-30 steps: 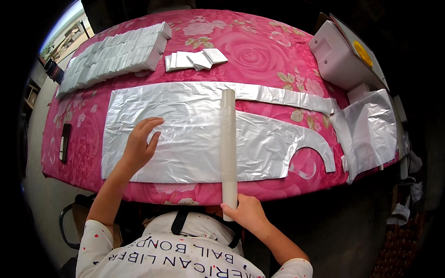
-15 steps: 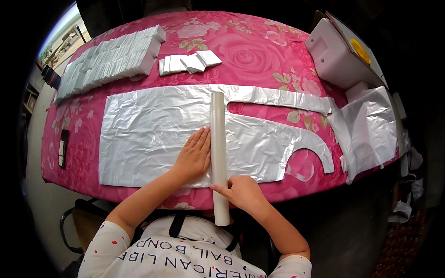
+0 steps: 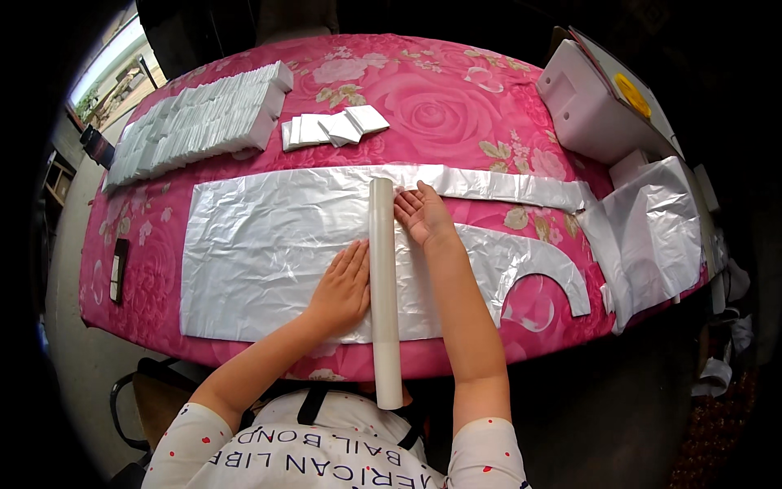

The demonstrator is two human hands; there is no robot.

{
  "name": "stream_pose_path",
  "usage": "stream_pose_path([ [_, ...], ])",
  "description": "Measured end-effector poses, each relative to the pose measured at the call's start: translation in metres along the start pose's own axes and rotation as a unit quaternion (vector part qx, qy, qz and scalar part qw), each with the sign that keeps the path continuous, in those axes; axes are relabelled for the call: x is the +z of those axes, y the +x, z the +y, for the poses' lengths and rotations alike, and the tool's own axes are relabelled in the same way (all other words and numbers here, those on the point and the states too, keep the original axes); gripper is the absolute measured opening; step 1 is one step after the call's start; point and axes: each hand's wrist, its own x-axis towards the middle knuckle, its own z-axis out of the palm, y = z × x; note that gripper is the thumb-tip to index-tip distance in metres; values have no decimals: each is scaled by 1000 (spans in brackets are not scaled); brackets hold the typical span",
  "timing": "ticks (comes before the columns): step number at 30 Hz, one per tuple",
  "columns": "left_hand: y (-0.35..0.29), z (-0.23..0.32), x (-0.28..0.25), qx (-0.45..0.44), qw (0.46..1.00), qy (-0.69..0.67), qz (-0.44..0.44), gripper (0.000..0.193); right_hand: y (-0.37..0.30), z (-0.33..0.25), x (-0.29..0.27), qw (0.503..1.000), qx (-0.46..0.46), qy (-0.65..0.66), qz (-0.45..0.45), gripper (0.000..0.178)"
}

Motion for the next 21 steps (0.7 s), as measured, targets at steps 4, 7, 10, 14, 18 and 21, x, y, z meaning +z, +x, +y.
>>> stream_pose_path([
  [4,-1,0,-1,-4,1000,-2,-6,56,28,-25,-28,975,-85,202,-23,33],
  [7,-3,-2,-1,-4,1000,6,-1,55,36,-76,-58,955,-176,234,49,24],
  [10,-2,0,0,-3,1000,3,1,55,27,-134,-96,933,-273,234,21,28],
  [14,-1,1,0,-4,1000,-9,3,55,7,-201,-128,908,-352,223,33,34],
  [18,-2,-1,2,-6,1000,-22,6,58,-18,-234,-113,912,-359,178,-89,31],
  [21,-5,-4,5,-13,1000,-17,7,58,-60,-189,-9,913,-400,83,-29,28],
])
